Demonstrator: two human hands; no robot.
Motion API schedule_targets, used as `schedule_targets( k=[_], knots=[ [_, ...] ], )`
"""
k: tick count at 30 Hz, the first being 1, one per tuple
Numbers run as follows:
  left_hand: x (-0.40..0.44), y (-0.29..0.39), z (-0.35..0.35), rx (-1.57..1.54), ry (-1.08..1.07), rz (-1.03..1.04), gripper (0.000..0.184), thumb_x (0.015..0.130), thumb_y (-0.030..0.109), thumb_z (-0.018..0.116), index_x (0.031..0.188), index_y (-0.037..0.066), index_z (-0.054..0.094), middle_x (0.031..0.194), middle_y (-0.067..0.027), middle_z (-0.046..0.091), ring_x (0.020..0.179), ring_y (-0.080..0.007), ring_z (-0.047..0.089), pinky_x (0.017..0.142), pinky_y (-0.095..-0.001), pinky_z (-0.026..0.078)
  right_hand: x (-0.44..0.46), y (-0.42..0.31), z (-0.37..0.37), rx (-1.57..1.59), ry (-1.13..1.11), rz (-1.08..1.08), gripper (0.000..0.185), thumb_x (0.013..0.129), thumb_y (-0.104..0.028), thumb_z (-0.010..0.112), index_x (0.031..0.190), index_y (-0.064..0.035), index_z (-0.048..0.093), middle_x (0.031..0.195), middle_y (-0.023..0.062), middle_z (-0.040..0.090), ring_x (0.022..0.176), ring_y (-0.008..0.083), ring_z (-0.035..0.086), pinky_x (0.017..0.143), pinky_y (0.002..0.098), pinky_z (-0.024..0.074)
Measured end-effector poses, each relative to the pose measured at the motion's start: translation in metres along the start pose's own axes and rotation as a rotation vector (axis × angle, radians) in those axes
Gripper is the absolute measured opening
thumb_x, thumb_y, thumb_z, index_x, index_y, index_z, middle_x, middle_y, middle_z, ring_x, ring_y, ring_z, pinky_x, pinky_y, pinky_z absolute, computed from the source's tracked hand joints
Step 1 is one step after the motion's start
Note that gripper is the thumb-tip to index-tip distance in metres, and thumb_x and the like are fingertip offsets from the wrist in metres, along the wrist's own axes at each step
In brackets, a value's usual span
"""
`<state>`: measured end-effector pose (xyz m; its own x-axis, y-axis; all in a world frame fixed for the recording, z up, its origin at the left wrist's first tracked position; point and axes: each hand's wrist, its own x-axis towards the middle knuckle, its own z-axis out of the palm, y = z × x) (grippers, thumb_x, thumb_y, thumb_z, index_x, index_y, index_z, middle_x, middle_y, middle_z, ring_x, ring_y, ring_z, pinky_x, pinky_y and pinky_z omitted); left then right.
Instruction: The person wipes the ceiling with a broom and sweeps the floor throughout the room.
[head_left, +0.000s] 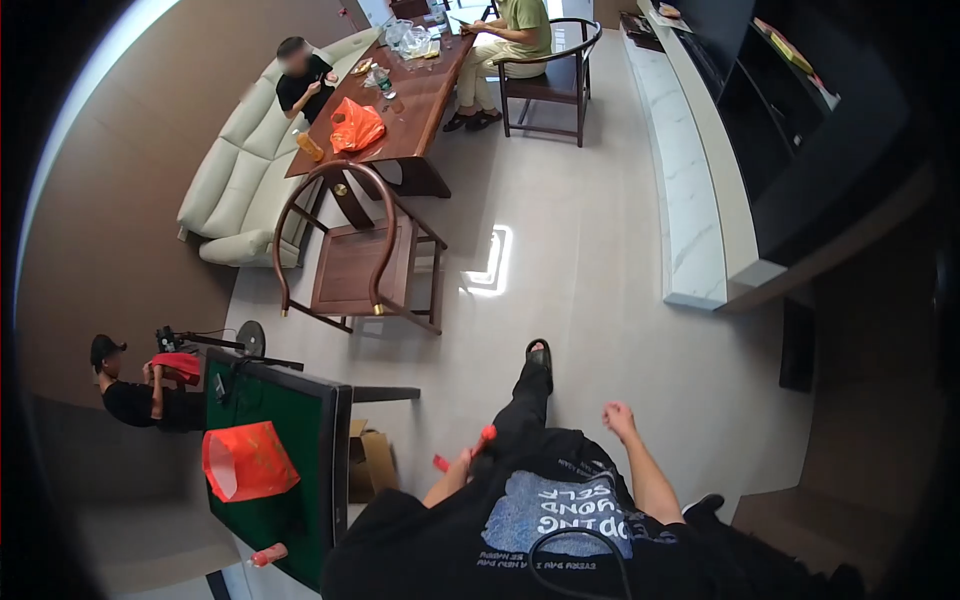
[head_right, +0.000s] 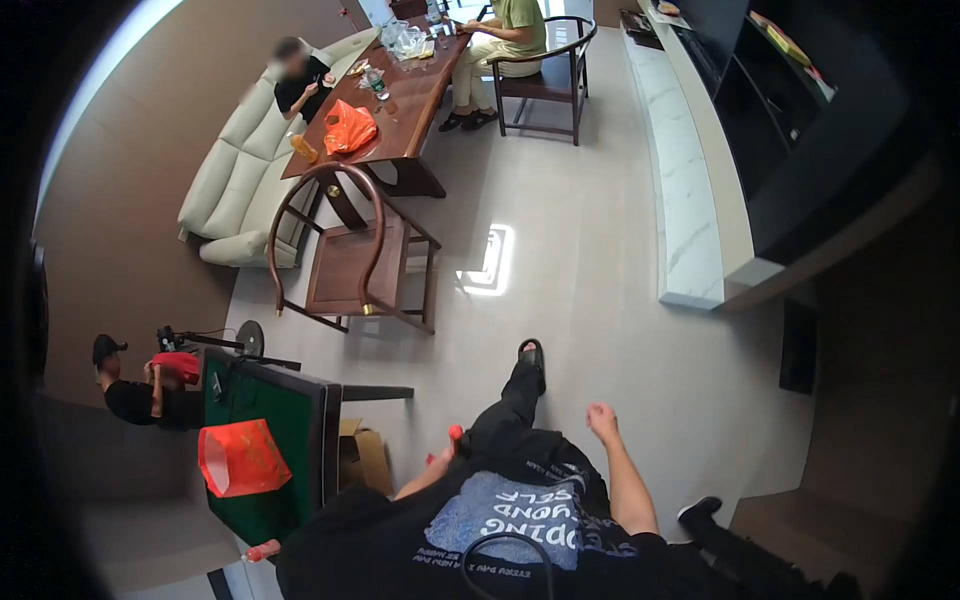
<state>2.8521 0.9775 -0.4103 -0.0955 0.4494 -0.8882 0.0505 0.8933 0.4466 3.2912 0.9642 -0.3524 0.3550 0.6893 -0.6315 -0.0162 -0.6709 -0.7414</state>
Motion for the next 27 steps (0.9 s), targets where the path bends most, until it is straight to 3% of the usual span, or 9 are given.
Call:
schedule_targets(
  k=[2,6,9,14,16,18,21,23,27],
  knots=[
    [0.040,0.065,0.037,-0.052,-0.076,-0.100,0.025,0.077,0.030,0.051,0.080,0.007,0.044,0.063,-0.0133,0.045,0.061,-0.0299,0.055,0.054,-0.0470,0.049,0.009,0.008,-0.022,-0.189,-0.106,0.239,0.021,0.083,-0.018,0.053,0.095,-0.0024,0.060,0.076,0.0087,0.063,0.060,0.0151,0.058,0.050,0.0310,0.0465],
    [0.157,0.196,0.104,-0.152,-0.270,-0.334,0.025,0.077,0.029,0.052,0.081,0.006,0.044,0.064,-0.0142,0.046,0.061,-0.0304,0.055,0.054,-0.0474,0.049,0.030,-0.041,-0.064,0.289,0.405,0.733,0.020,0.082,-0.013,0.051,0.094,-0.0001,0.060,0.079,0.0125,0.061,0.064,0.0221,0.059,0.054,0.0393,0.0501],
    [0.186,0.311,0.135,-0.184,-0.186,-0.464,0.035,0.072,0.029,0.055,0.093,0.002,0.047,0.081,-0.0211,0.054,0.073,-0.0365,0.056,0.059,-0.0491,0.048,0.096,-0.060,-0.101,0.229,0.455,0.422,0.029,0.084,-0.017,0.052,0.108,-0.0014,0.055,0.088,0.0138,0.063,0.073,0.0239,0.062,0.064,0.0402,0.0534],
    [0.162,0.511,0.211,-0.210,-0.166,-0.648,0.057,0.072,0.027,0.055,0.113,-0.011,0.046,0.102,-0.0247,0.056,0.100,-0.0365,0.052,0.089,-0.0491,0.041,0.199,-0.190,-0.109,0.462,0.479,0.413,0.024,0.086,-0.018,0.054,0.107,-0.0054,0.057,0.083,0.0090,0.063,0.070,0.0181,0.061,0.060,0.0311,0.0511],
    [0.185,0.551,0.262,-0.366,-0.222,-0.624,0.061,0.074,0.021,0.054,0.120,-0.012,0.031,0.113,-0.0255,0.044,0.102,-0.0381,0.049,0.089,-0.0490,0.041,0.260,-0.219,-0.111,0.124,0.358,0.183,0.024,0.087,-0.016,0.057,0.107,-0.0036,0.057,0.086,0.0085,0.064,0.069,0.0164,0.060,0.063,0.0287,0.0503],
    [0.180,0.595,0.319,-0.522,-0.192,-0.564,0.050,0.076,0.017,0.053,0.112,-0.009,0.029,0.106,-0.0232,0.043,0.101,-0.0365,0.049,0.090,-0.0483,0.041,0.313,-0.277,-0.113,0.293,0.307,-0.220,0.029,0.084,-0.015,0.062,0.109,-0.0018,0.057,0.091,0.0089,0.064,0.075,0.0158,0.061,0.070,0.0270,0.0502],
    [0.201,0.638,0.392,-0.582,-0.197,-0.573,0.036,0.071,0.015,0.054,0.098,-0.005,0.041,0.100,-0.0193,0.044,0.093,-0.0335,0.051,0.081,-0.0437,0.048,0.313,-0.494,-0.163,0.016,0.019,-0.486,0.046,0.077,-0.021,0.072,0.115,-0.0019,0.055,0.095,0.0099,0.063,0.087,0.0171,0.061,0.078,0.0297,0.0491],
    [0.178,0.694,0.457,-0.489,-0.177,-0.561,0.012,0.081,0.019,0.047,0.075,0.009,0.047,0.059,-0.0066,0.046,0.046,-0.0165,0.052,0.046,-0.0298,0.051,0.323,-0.607,-0.184,-0.147,-0.063,-0.842,0.054,0.073,-0.023,0.076,0.118,-0.0031,0.054,0.096,0.0109,0.062,0.088,0.0208,0.061,0.080,0.0332,0.0488],
    [0.115,0.796,0.572,-0.248,-0.400,-0.414,0.009,0.080,0.011,0.046,0.071,0.009,0.043,0.065,-0.0092,0.049,0.063,-0.0213,0.056,0.065,-0.0384,0.051,0.339,-0.761,-0.226,-0.275,-0.086,-1.342,0.036,0.070,-0.022,0.077,0.097,-0.0044,0.062,0.085,0.0117,0.062,0.078,0.0258,0.061,0.076,0.0337,0.0485]
  ],
)
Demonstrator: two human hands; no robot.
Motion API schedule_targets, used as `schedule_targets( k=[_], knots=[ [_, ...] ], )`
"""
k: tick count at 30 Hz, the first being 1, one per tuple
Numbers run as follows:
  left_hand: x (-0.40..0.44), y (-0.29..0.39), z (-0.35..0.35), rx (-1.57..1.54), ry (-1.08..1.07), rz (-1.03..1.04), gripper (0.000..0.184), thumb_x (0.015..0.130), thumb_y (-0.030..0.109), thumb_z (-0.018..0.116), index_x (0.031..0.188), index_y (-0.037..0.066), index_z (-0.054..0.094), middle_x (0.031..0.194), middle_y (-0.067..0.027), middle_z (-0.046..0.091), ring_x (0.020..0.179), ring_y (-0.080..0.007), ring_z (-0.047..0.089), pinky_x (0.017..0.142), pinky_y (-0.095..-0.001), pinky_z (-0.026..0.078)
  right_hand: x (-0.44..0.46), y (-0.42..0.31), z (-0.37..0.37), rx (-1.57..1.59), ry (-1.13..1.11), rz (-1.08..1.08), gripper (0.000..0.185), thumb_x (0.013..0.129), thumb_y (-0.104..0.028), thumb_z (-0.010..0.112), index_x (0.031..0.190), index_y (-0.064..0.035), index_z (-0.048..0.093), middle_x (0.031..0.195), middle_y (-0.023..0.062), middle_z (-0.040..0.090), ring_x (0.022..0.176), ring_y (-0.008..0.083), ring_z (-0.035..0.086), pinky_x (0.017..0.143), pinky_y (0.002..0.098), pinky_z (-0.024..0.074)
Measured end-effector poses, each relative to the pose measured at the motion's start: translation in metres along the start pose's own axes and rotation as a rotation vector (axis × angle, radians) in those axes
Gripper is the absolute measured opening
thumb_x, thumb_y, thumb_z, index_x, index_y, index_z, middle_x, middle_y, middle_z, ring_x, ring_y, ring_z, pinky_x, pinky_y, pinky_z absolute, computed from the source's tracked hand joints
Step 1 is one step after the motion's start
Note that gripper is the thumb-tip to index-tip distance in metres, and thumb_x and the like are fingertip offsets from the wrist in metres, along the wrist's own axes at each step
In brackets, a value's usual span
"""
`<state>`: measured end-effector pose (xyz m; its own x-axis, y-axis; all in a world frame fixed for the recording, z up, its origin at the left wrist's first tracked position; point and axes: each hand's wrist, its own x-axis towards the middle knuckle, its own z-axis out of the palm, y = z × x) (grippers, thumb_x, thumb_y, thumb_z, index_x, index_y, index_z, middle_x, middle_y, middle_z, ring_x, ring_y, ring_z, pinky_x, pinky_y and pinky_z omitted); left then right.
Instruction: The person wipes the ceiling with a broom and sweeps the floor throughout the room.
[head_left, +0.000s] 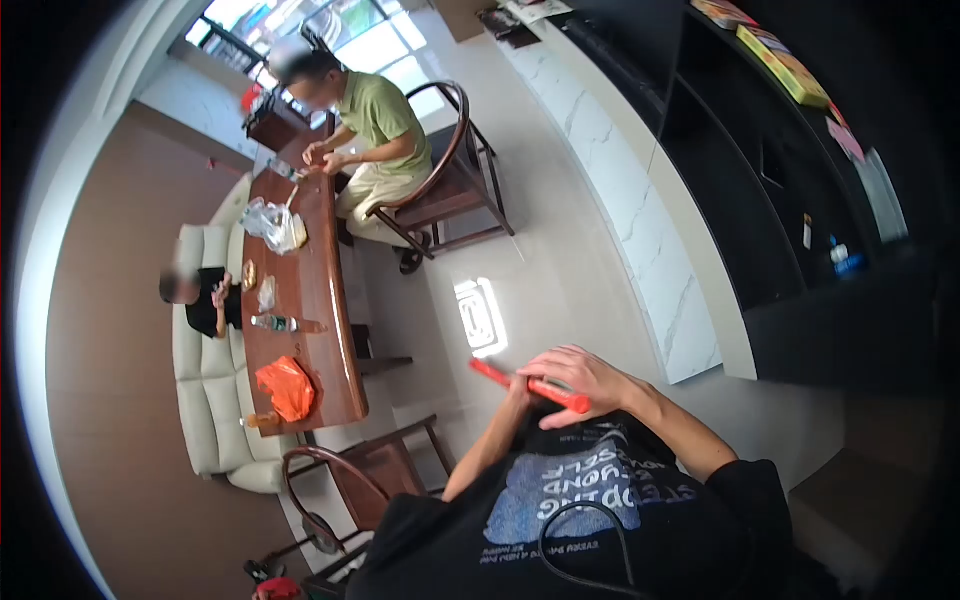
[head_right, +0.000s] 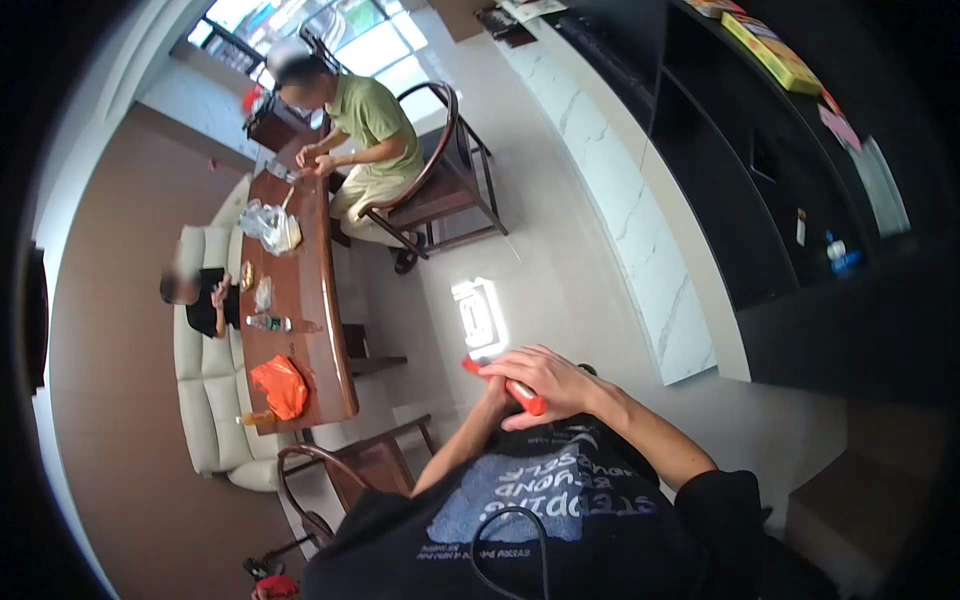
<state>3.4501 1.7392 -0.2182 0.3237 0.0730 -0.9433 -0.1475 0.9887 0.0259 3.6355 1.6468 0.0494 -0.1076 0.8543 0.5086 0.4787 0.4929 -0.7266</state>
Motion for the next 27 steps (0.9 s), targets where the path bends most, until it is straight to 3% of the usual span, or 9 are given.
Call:
schedule_targets(
  k=[1,3,4,6,7,15,19,23,27],
  knots=[
    [0.005,0.009,0.023,0.035,-0.088,-0.015,0.007,0.080,0.010,0.046,0.073,0.009,0.044,0.066,-0.0091,0.049,0.064,-0.0214,0.056,0.066,-0.0386,0.051,0.010,0.011,-0.008,0.018,-0.033,0.009,0.036,0.070,-0.022,0.077,0.097,-0.0044,0.062,0.085,0.0117,0.062,0.078,0.0258,0.061,0.076,0.0337,0.0485],
    [0.023,0.048,0.079,0.121,-0.284,-0.007,0.003,0.079,0.008,0.047,0.077,0.008,0.045,0.068,-0.0091,0.049,0.066,-0.0216,0.055,0.068,-0.0391,0.050,0.036,0.044,-0.027,0.212,-0.131,0.092,0.023,0.072,-0.018,0.075,0.069,-0.0050,0.056,0.067,0.0100,0.057,0.068,0.0263,0.059,0.073,0.0342,0.0479],
    [0.038,0.068,0.099,0.172,-0.382,0.003,0.001,0.079,0.008,0.047,0.079,0.007,0.046,0.069,-0.0090,0.050,0.067,-0.0217,0.055,0.069,-0.0394,0.049,0.049,0.054,-0.036,0.168,-0.035,0.116,0.036,0.074,-0.013,0.073,0.055,-0.0051,0.044,0.055,0.0088,0.050,0.059,0.0255,0.057,0.066,0.0340,0.0482],
    [0.089,0.088,0.145,0.027,-0.446,0.217,0.030,0.081,0.008,0.050,0.110,0.015,0.046,0.072,-0.0062,0.052,0.065,-0.0186,0.052,0.060,-0.0334,0.047,0.068,0.098,-0.047,0.252,0.052,0.121,0.034,0.073,-0.007,0.072,0.057,-0.0046,0.043,0.055,0.0083,0.049,0.059,0.0251,0.057,0.063,0.0333,0.0484],
    [0.091,0.102,0.175,-0.065,-0.301,0.135,0.035,0.082,0.010,0.053,0.114,0.021,0.044,0.072,-0.0046,0.052,0.064,-0.0180,0.051,0.058,-0.0317,0.045,0.075,0.115,-0.049,0.322,0.169,0.136,0.032,0.073,-0.002,0.072,0.058,-0.0042,0.043,0.055,0.0078,0.047,0.058,0.0247,0.057,0.061,0.0325,0.0486],
    [0.125,0.258,0.374,0.242,-0.429,0.032,0.018,0.082,0.026,0.058,0.082,0.009,0.052,0.076,-0.0028,0.054,0.075,-0.0193,0.053,0.070,-0.0349,0.046,0.210,0.240,-0.134,0.103,0.549,0.289,0.031,0.078,0.002,0.064,0.058,-0.0026,0.041,0.059,0.0083,0.052,0.056,0.0184,0.055,0.053,0.0295,0.0447],
    [0.149,0.342,0.453,0.270,-0.516,0.004,0.021,0.081,0.028,0.060,0.086,0.010,0.051,0.083,-0.0045,0.056,0.082,-0.0207,0.052,0.078,-0.0393,0.044,0.281,0.298,-0.174,0.215,0.718,0.453,0.027,0.079,0.003,0.064,0.064,-0.0021,0.042,0.063,0.0083,0.054,0.056,0.0162,0.054,0.055,0.0293,0.0454],
    [0.167,0.429,0.535,0.247,-0.599,-0.026,0.017,0.082,0.026,0.060,0.084,0.010,0.052,0.083,-0.0056,0.058,0.082,-0.0225,0.054,0.080,-0.0365,0.044,0.355,0.371,-0.218,-0.012,0.575,0.403,0.029,0.074,0.003,0.068,0.063,-0.0044,0.042,0.065,0.0069,0.053,0.062,0.0182,0.056,0.060,0.0299,0.0471],
    [0.189,0.494,0.582,0.389,-0.632,-0.014,0.034,0.084,0.036,0.060,0.097,0.005,0.056,0.088,-0.0053,0.060,0.086,-0.0199,0.057,0.081,-0.0353,0.045,0.405,0.434,-0.254,0.039,0.513,0.357,0.028,0.072,0.002,0.070,0.062,-0.0037,0.045,0.063,0.0066,0.051,0.060,0.0194,0.053,0.060,0.0301,0.0457]
  ],
)
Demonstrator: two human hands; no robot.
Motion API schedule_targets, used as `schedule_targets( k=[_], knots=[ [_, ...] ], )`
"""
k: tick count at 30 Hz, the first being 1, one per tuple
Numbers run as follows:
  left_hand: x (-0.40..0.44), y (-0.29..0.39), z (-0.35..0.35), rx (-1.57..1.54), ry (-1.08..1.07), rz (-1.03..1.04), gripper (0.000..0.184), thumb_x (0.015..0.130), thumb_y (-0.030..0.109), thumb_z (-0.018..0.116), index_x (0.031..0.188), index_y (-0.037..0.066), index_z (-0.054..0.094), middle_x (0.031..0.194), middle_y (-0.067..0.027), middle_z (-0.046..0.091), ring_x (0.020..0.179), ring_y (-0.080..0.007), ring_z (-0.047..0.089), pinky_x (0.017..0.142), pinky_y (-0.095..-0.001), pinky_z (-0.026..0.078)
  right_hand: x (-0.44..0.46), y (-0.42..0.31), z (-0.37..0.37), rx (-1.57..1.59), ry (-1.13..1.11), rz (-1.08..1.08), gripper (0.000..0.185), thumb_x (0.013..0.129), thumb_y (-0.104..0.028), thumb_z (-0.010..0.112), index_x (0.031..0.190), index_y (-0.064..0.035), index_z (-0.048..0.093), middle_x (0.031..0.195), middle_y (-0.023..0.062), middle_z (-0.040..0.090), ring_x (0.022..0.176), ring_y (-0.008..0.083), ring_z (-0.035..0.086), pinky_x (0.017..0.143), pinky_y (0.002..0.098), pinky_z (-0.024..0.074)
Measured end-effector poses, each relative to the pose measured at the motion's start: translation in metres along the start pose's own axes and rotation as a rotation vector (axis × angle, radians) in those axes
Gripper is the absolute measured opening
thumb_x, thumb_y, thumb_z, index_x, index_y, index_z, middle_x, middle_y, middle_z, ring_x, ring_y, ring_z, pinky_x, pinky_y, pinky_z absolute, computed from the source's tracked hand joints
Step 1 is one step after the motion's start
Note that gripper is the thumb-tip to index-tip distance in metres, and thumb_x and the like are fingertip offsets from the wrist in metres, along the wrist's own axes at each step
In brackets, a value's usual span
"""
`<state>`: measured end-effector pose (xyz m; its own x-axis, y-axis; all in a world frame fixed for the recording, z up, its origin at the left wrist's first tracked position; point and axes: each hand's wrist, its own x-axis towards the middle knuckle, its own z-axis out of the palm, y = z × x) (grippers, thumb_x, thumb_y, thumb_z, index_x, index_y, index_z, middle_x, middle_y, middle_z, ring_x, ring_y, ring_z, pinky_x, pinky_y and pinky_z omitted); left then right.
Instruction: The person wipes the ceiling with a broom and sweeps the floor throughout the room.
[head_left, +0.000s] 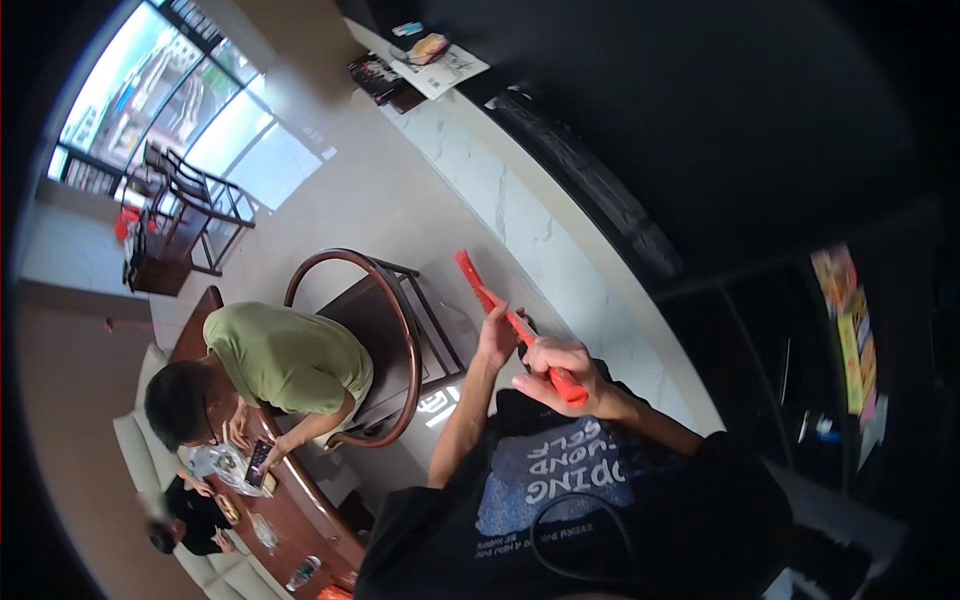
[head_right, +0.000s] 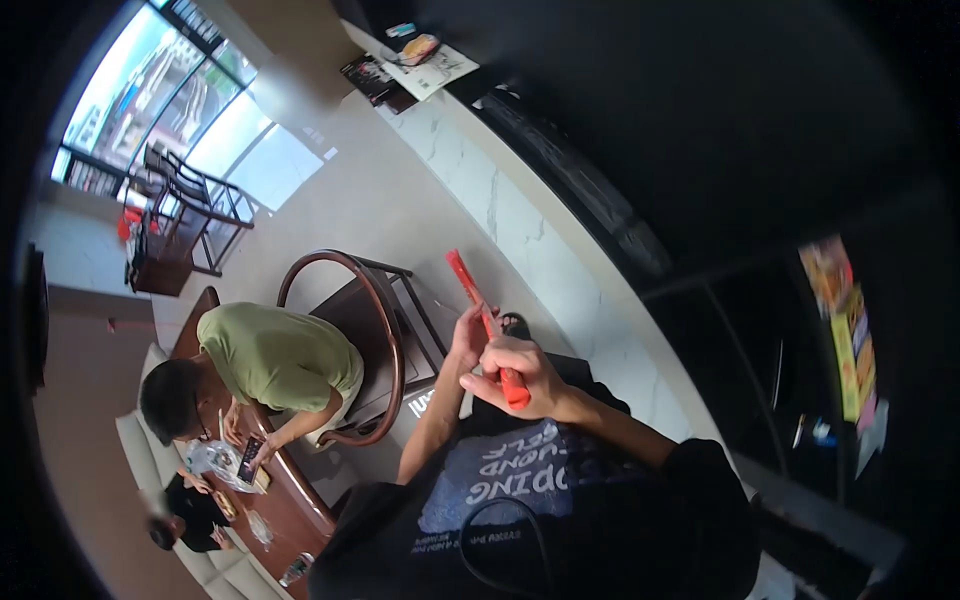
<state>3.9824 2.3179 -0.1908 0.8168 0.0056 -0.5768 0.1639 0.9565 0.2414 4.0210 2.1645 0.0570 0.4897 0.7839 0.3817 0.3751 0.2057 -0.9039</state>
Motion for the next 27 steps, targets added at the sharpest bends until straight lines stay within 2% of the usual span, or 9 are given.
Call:
schedule_targets(
  k=[2,6,7,8,10,14,17,21,27],
  knots=[
    [0.018,0.046,0.012,0.018,0.030,0.082,0.045,0.086,0.039,0.057,0.112,0.003,0.050,0.086,-0.0035,0.059,0.083,-0.0180,0.058,0.077,-0.0334,0.047,0.066,0.017,-0.005,-0.032,-0.082,-0.100,0.028,0.073,0.002,0.069,0.063,-0.0032,0.043,0.062,0.0079,0.051,0.056,0.0208,0.053,0.057,0.0308,0.0450],
    [0.038,0.141,0.037,-0.044,0.038,0.133,0.049,0.087,0.040,0.055,0.112,-0.003,0.052,0.079,-0.0042,0.061,0.075,-0.0187,0.059,0.071,-0.0308,0.048,0.180,0.049,0.000,-0.034,-0.187,-0.136,0.029,0.074,0.000,0.069,0.061,-0.0041,0.043,0.058,0.0074,0.050,0.052,0.0215,0.052,0.052,0.0308,0.0430],
    [0.012,0.164,0.078,0.068,0.144,0.426,0.047,0.088,0.039,0.054,0.110,-0.003,0.054,0.079,-0.0059,0.062,0.072,-0.0194,0.059,0.069,-0.0310,0.048,0.218,0.046,0.003,-0.058,-0.259,-0.205,0.029,0.074,-0.001,0.069,0.061,-0.0045,0.044,0.056,0.0070,0.049,0.050,0.0220,0.051,0.049,0.0319,0.0394],
    [0.005,0.191,0.094,0.090,0.196,0.531,0.047,0.089,0.038,0.052,0.112,-0.003,0.054,0.081,-0.0070,0.063,0.074,-0.0200,0.060,0.070,-0.0317,0.048,0.248,0.057,0.011,-0.038,-0.318,-0.250,0.029,0.073,-0.002,0.071,0.060,-0.0053,0.044,0.055,0.0073,0.049,0.048,0.0228,0.049,0.048,0.0334,0.0363],
    [0.029,0.249,0.066,-0.165,0.054,0.314,0.048,0.089,0.037,0.052,0.113,-0.004,0.053,0.083,-0.0082,0.064,0.077,-0.0210,0.061,0.074,-0.0326,0.049,0.305,0.070,0.030,0.017,-0.391,-0.323,0.031,0.072,-0.004,0.072,0.059,-0.0060,0.044,0.054,0.0067,0.048,0.047,0.0231,0.047,0.048,0.0336,0.0361],
    [0.081,0.332,0.002,-0.203,-0.038,0.351,0.041,0.090,0.037,0.051,0.112,0.002,0.053,0.106,-0.0094,0.062,0.086,-0.0226,0.061,0.077,-0.0373,0.051,0.387,0.105,0.069,0.110,-0.483,-0.385,0.034,0.070,-0.004,0.073,0.055,-0.0066,0.042,0.050,0.0062,0.043,0.046,0.0246,0.045,0.046,0.0339,0.0340],
    [0.129,0.392,-0.037,-0.414,-0.144,0.424,0.030,0.091,0.032,0.050,0.108,0.007,0.053,0.107,-0.0099,0.062,0.086,-0.0245,0.061,0.077,-0.0380,0.051,0.452,0.143,0.096,-0.055,-0.582,-0.400,0.040,0.073,-0.010,0.072,0.051,-0.0047,0.038,0.051,0.0083,0.044,0.046,0.0249,0.046,0.047,0.0350,0.0353],
    [0.165,0.483,-0.052,-0.548,-0.031,0.574,0.029,0.092,0.030,0.049,0.109,0.007,0.052,0.106,-0.0094,0.063,0.084,-0.0236,0.062,0.075,-0.0371,0.051,0.541,0.181,0.136,0.016,-0.653,-0.375,0.037,0.072,-0.008,0.072,0.052,-0.0054,0.040,0.047,0.0068,0.043,0.043,0.0251,0.045,0.045,0.0340,0.0334],
    [0.176,0.568,-0.083,-0.569,0.155,0.498,0.031,0.089,0.032,0.050,0.104,0.005,0.054,0.098,-0.0077,0.064,0.079,-0.0208,0.061,0.071,-0.0342,0.051,0.643,0.220,0.191,0.103,-0.779,-0.403,0.037,0.069,-0.007,0.074,0.052,-0.0062,0.041,0.048,0.0063,0.045,0.044,0.0249,0.048,0.045,0.0333,0.0354]
  ],
)
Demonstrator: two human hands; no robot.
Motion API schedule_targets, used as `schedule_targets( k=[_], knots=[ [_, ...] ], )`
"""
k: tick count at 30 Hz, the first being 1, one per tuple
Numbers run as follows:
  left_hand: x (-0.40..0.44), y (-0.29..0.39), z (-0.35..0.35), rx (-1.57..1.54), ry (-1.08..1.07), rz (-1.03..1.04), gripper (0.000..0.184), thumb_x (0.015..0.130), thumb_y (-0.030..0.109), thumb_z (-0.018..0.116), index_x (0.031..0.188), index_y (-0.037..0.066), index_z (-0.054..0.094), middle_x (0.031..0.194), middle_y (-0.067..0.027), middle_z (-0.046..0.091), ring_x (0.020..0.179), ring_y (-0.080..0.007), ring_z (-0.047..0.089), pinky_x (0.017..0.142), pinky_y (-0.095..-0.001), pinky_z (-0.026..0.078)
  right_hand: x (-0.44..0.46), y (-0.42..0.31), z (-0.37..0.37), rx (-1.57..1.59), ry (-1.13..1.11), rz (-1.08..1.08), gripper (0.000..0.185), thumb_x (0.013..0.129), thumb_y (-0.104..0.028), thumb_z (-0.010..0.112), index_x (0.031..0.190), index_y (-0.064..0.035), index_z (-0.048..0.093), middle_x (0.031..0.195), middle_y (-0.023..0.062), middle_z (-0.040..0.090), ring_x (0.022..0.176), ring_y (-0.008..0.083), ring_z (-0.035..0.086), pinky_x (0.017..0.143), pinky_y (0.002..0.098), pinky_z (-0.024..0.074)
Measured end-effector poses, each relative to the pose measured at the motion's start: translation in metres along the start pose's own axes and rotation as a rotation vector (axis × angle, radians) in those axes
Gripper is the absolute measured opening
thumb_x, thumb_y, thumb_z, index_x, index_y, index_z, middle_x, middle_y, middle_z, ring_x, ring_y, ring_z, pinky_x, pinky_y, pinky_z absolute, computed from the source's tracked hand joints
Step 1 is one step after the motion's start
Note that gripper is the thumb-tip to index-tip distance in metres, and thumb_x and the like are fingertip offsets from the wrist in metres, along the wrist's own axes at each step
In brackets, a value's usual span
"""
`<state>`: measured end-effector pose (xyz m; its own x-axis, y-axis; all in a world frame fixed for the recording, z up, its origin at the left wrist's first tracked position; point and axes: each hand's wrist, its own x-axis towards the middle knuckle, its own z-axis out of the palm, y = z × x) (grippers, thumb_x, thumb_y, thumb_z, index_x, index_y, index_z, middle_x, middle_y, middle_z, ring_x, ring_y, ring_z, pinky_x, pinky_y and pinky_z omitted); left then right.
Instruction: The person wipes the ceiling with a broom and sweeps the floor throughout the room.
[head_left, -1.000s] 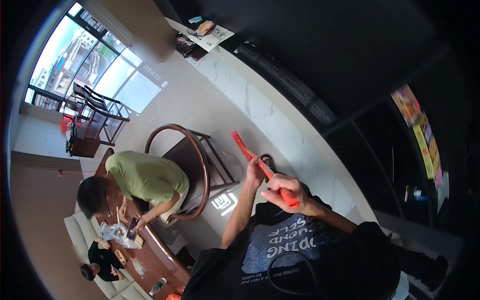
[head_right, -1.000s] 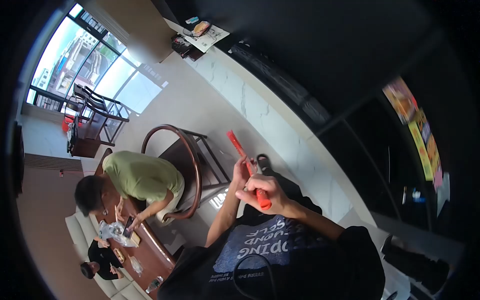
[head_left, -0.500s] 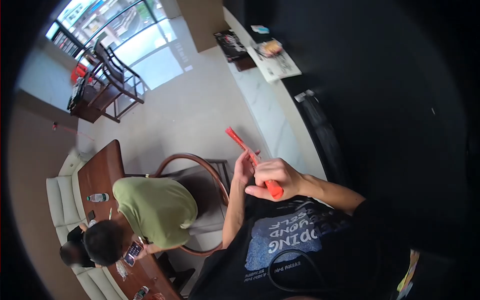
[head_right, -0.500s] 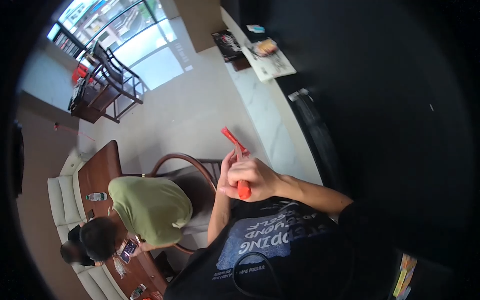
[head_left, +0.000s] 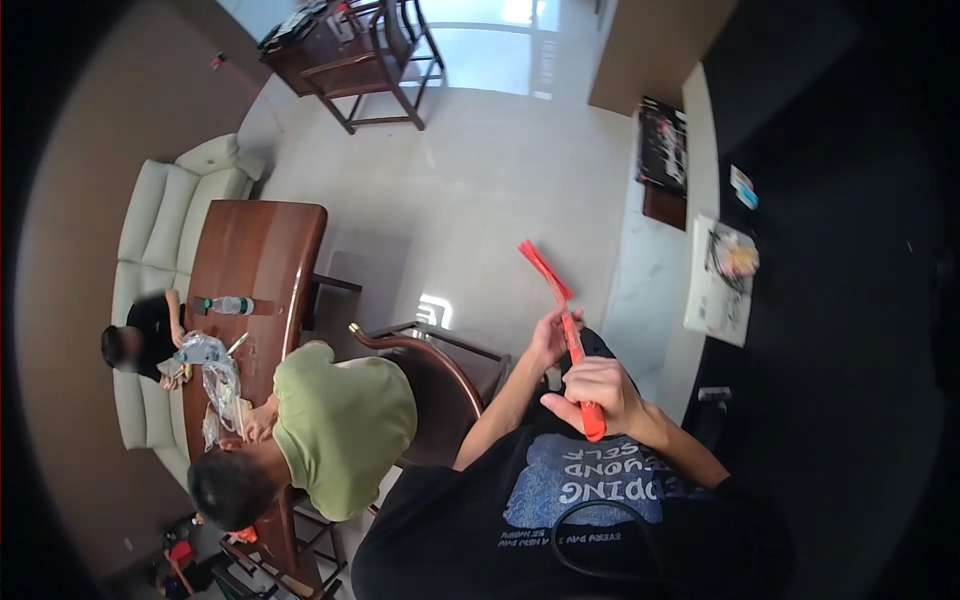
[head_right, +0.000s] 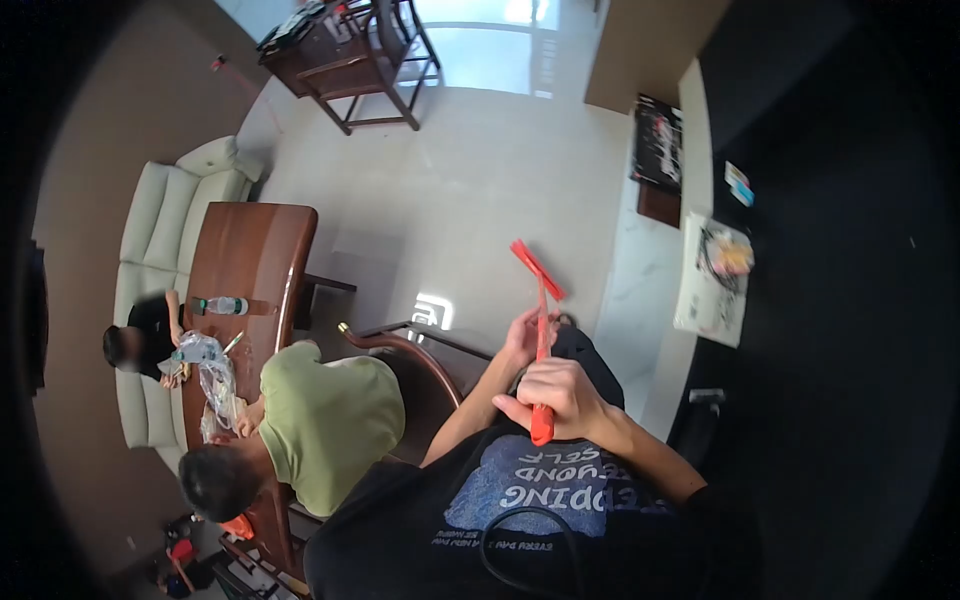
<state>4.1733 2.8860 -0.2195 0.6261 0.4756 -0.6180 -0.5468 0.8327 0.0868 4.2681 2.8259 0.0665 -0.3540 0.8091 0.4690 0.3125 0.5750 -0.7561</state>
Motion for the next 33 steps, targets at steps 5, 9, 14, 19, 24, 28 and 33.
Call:
schedule_targets(
  k=[5,9,14,19,24,28,33],
  knots=[
    [0.059,0.076,0.007,-0.042,0.069,0.091,0.027,0.088,0.029,0.051,0.095,0.005,0.060,0.083,-0.0056,0.063,0.073,-0.0177,0.057,0.066,-0.0313,0.048,0.085,0.109,-0.032,0.097,-0.163,-0.079,0.035,0.071,-0.010,0.071,0.050,-0.0066,0.043,0.050,0.0073,0.049,0.046,0.0242,0.052,0.047,0.0340,0.0393],
    [0.098,0.144,0.059,0.002,0.143,0.220,0.032,0.087,0.036,0.053,0.096,0.006,0.061,0.079,-0.0029,0.061,0.075,-0.0159,0.056,0.069,-0.0301,0.045,0.173,0.193,-0.080,0.186,-0.144,-0.183,0.037,0.071,-0.008,0.071,0.049,-0.0071,0.041,0.046,0.0070,0.044,0.043,0.0245,0.050,0.046,0.0326,0.0382],
    [0.139,0.222,0.071,-0.004,0.266,0.315,0.035,0.088,0.040,0.053,0.097,0.007,0.060,0.078,-0.0017,0.060,0.077,-0.0154,0.055,0.072,-0.0289,0.042,0.263,0.241,-0.099,0.253,-0.316,-0.232,0.037,0.072,-0.014,0.072,0.050,-0.0082,0.044,0.047,0.0065,0.045,0.045,0.0245,0.049,0.047,0.0343,0.0375],
    [0.196,0.328,0.074,-0.116,0.423,0.498,0.027,0.086,0.032,0.047,0.083,0.008,0.059,0.077,-0.0040,0.060,0.069,-0.0172,0.054,0.064,-0.0299,0.044,0.334,0.300,-0.085,0.304,-0.367,-0.249,0.035,0.074,-0.014,0.070,0.051,-0.0073,0.045,0.049,0.0071,0.047,0.047,0.0249,0.050,0.048,0.0343,0.0378],
    [0.256,0.472,0.098,-0.104,0.339,0.362,0.026,0.084,0.033,0.050,0.082,0.007,0.056,0.073,-0.0036,0.057,0.066,-0.0187,0.051,0.063,-0.0326,0.043,0.439,0.352,-0.087,0.212,-0.235,-0.166,0.035,0.073,-0.013,0.071,0.052,-0.0058,0.044,0.050,0.0072,0.046,0.048,0.0254,0.049,0.048,0.0343,0.0378],
    [0.315,0.553,0.130,-0.066,0.298,0.321,0.023,0.078,0.032,0.056,0.075,0.009,0.053,0.070,-0.0034,0.056,0.062,-0.0195,0.052,0.059,-0.0327,0.043,0.521,0.392,-0.101,0.136,-0.106,-0.122,0.034,0.071,-0.009,0.072,0.053,-0.0060,0.044,0.050,0.0069,0.045,0.047,0.0245,0.048,0.047,0.0334,0.0374],
    [0.370,0.627,0.198,-0.281,0.423,0.252,0.028,0.078,0.035,0.054,0.065,0.011,0.051,0.054,0.0008,0.052,0.054,-0.0185,0.056,0.050,-0.0294,0.046,0.611,0.425,-0.103,0.462,-0.078,-0.116,0.035,0.066,-0.009,0.076,0.055,-0.0074,0.043,0.051,0.0054,0.045,0.045,0.0242,0.048,0.046,0.0322,0.0350]
  ],
)
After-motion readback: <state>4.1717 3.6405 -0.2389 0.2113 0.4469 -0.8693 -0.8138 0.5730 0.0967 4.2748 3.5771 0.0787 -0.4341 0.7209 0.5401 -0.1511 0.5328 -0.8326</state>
